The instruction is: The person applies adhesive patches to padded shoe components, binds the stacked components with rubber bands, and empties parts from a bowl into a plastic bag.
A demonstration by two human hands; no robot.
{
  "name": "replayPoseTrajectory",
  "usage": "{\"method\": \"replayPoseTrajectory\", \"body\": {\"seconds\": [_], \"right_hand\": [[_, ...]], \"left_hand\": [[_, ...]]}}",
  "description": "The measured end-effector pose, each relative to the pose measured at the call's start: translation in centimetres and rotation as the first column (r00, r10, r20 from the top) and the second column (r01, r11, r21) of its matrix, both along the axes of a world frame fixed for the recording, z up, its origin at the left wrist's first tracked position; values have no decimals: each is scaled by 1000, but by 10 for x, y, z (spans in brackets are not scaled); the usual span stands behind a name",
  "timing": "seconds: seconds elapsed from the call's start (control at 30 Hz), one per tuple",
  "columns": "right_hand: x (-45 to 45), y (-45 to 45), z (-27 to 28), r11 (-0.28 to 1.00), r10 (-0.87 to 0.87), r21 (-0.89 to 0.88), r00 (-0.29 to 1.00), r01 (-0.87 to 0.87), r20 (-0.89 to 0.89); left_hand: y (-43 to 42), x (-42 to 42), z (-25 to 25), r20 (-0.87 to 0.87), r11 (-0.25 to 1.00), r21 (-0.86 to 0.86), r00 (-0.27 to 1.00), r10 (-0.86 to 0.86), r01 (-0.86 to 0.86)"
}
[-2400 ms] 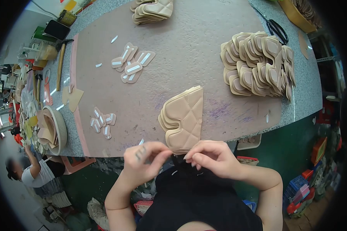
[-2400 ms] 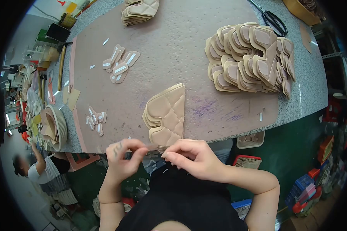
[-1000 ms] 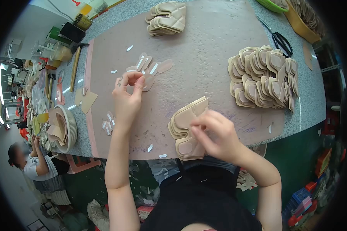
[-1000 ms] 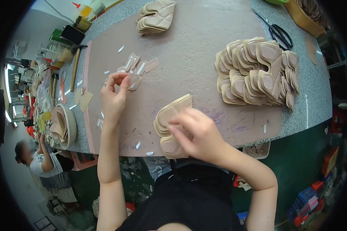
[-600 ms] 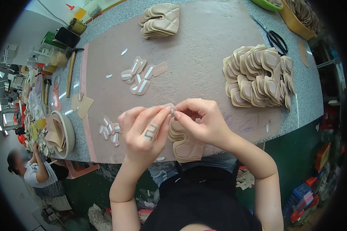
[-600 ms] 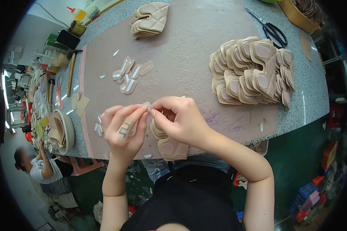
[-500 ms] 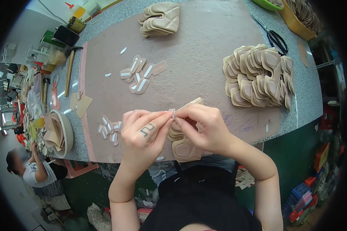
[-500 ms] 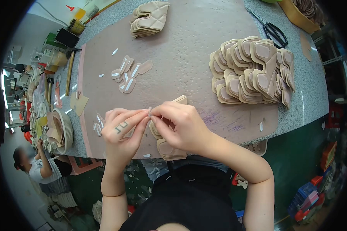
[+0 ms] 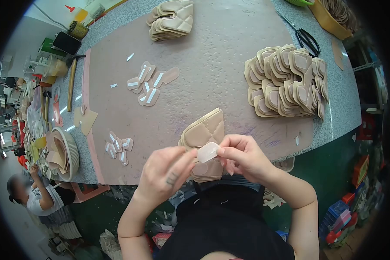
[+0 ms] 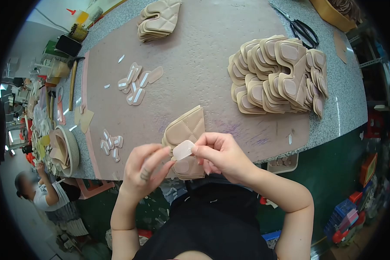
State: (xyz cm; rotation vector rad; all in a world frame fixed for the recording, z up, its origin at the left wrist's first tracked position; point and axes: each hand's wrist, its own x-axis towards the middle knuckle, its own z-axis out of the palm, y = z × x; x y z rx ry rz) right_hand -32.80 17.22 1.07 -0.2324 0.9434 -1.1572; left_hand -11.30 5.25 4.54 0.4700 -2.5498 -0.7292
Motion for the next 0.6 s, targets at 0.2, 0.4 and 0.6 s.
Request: {"method": "replayPoseTrajectory", "body": {"seconds": [0.2,0.4,0.6], "right_hand": [[1,-4,0,874,-233,-441,618,-206,-751],[6,-2,-29,682,-576,-400,-112,-612,-810],[3,-3,-21,697,-478,-293,-119,-654,-870]], "left_hand": [[-11,-11,-17,211,628,694,933,291,-353],[-15,-23,-34,294,385,824,894,337,-416],[-15,-25,-35,282,414,805,888,363,-425]]}}
